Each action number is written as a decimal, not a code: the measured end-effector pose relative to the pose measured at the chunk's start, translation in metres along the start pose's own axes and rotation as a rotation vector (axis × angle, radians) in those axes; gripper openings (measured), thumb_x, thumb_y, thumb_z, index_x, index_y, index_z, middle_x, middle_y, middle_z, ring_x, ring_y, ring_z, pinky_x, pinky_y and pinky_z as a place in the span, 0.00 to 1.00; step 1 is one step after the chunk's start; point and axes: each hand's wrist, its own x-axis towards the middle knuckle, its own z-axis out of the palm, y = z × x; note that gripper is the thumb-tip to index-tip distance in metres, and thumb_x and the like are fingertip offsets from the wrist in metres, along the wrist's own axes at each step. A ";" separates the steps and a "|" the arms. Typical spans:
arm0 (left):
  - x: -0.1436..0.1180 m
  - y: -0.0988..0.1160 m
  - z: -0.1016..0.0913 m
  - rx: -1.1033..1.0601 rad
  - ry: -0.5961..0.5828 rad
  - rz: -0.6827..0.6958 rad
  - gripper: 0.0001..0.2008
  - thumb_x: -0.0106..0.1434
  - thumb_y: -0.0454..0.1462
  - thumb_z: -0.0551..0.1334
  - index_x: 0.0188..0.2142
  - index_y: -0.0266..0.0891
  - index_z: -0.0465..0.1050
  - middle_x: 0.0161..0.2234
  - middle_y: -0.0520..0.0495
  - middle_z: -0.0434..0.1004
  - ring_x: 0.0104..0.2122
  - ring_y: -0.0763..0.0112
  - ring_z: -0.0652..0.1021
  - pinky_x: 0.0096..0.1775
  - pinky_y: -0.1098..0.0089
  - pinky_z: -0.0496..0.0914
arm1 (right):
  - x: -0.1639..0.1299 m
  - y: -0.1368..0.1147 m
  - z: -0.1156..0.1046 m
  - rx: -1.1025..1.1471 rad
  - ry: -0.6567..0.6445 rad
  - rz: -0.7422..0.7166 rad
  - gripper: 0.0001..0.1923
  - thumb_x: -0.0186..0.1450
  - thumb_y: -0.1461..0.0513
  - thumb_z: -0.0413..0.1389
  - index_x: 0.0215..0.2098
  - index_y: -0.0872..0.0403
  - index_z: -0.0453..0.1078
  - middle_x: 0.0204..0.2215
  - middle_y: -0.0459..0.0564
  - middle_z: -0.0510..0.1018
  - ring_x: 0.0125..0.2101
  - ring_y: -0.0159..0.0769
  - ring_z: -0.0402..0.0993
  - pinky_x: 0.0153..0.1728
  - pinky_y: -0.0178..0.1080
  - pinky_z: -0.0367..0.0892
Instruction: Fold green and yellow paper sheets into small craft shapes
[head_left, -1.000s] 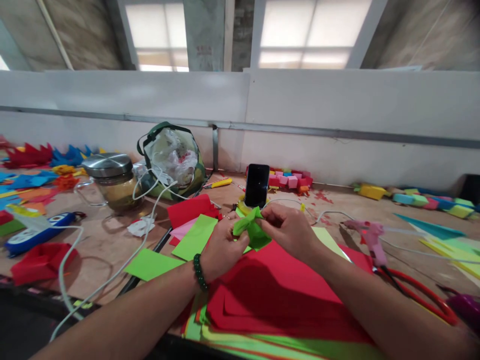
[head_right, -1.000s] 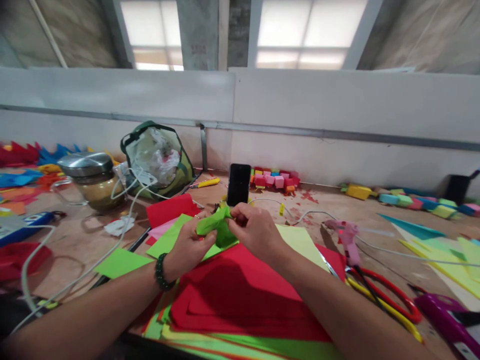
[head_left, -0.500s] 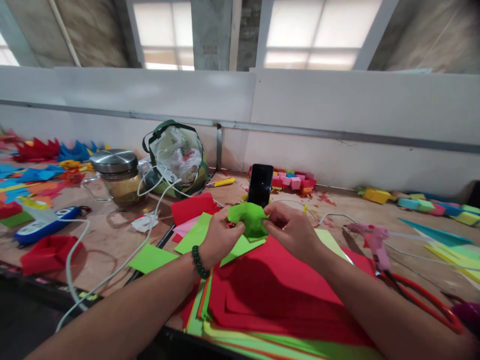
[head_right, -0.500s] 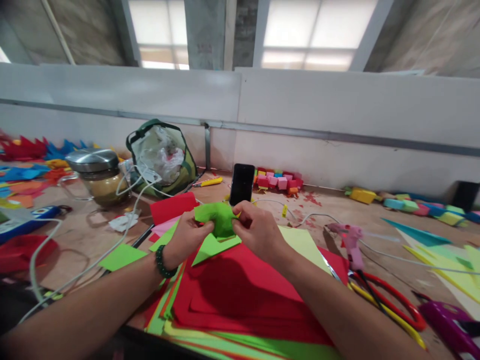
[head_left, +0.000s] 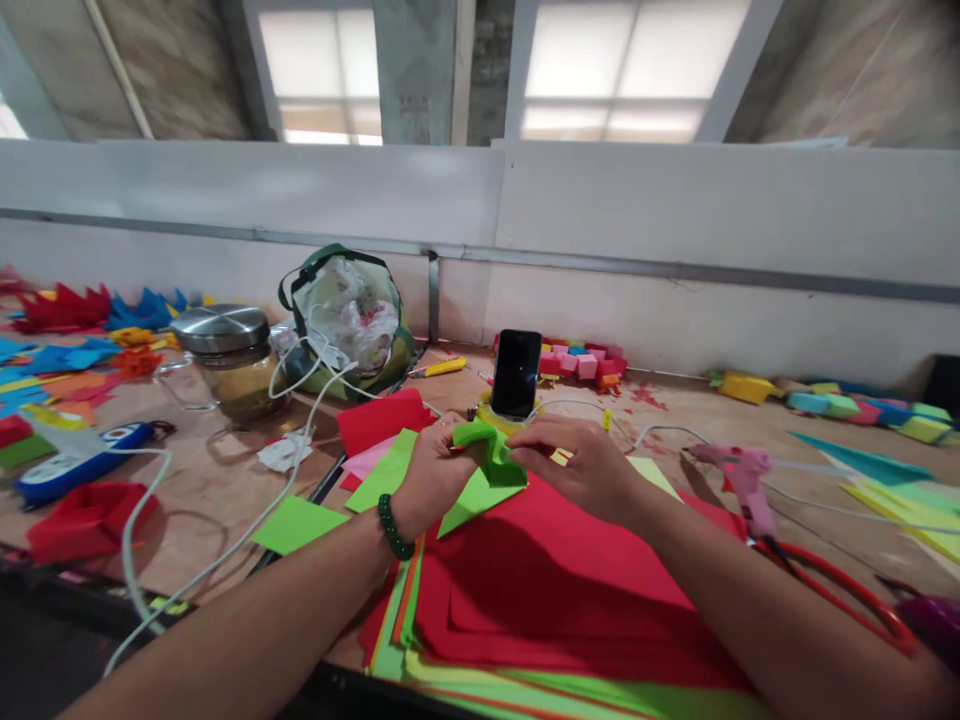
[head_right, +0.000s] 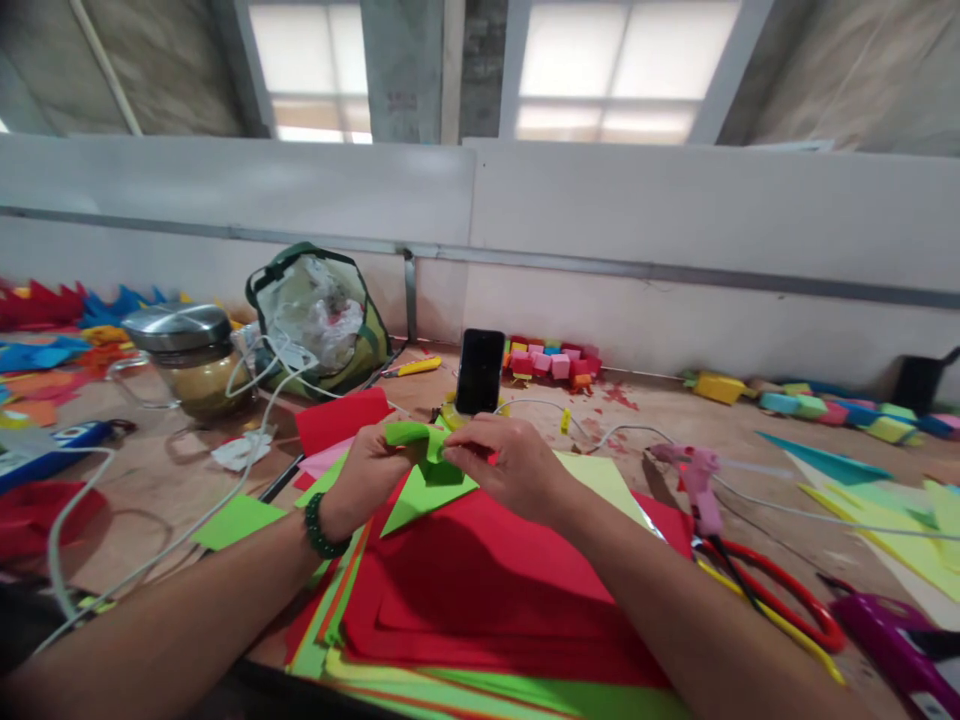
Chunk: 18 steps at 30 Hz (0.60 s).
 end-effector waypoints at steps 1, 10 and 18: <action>0.000 0.000 0.000 0.015 -0.004 0.017 0.05 0.52 0.33 0.62 0.24 0.37 0.77 0.25 0.49 0.71 0.28 0.70 0.70 0.32 0.71 0.66 | -0.001 0.000 0.002 -0.011 0.015 0.009 0.07 0.65 0.62 0.55 0.35 0.55 0.75 0.26 0.48 0.75 0.27 0.31 0.69 0.29 0.34 0.64; -0.005 -0.003 -0.003 -0.123 0.027 0.047 0.09 0.59 0.39 0.64 0.38 0.42 0.80 0.34 0.46 0.72 0.35 0.66 0.71 0.39 0.66 0.67 | -0.009 -0.016 0.012 -0.250 0.121 -0.147 0.07 0.64 0.59 0.56 0.37 0.53 0.74 0.33 0.51 0.74 0.31 0.33 0.70 0.31 0.35 0.65; -0.008 -0.007 -0.004 -0.017 0.028 0.226 0.11 0.59 0.41 0.65 0.41 0.44 0.80 0.36 0.45 0.69 0.38 0.64 0.70 0.40 0.67 0.66 | -0.009 -0.023 0.011 -0.529 0.205 -0.444 0.07 0.63 0.67 0.52 0.36 0.56 0.72 0.30 0.50 0.75 0.31 0.35 0.68 0.33 0.37 0.66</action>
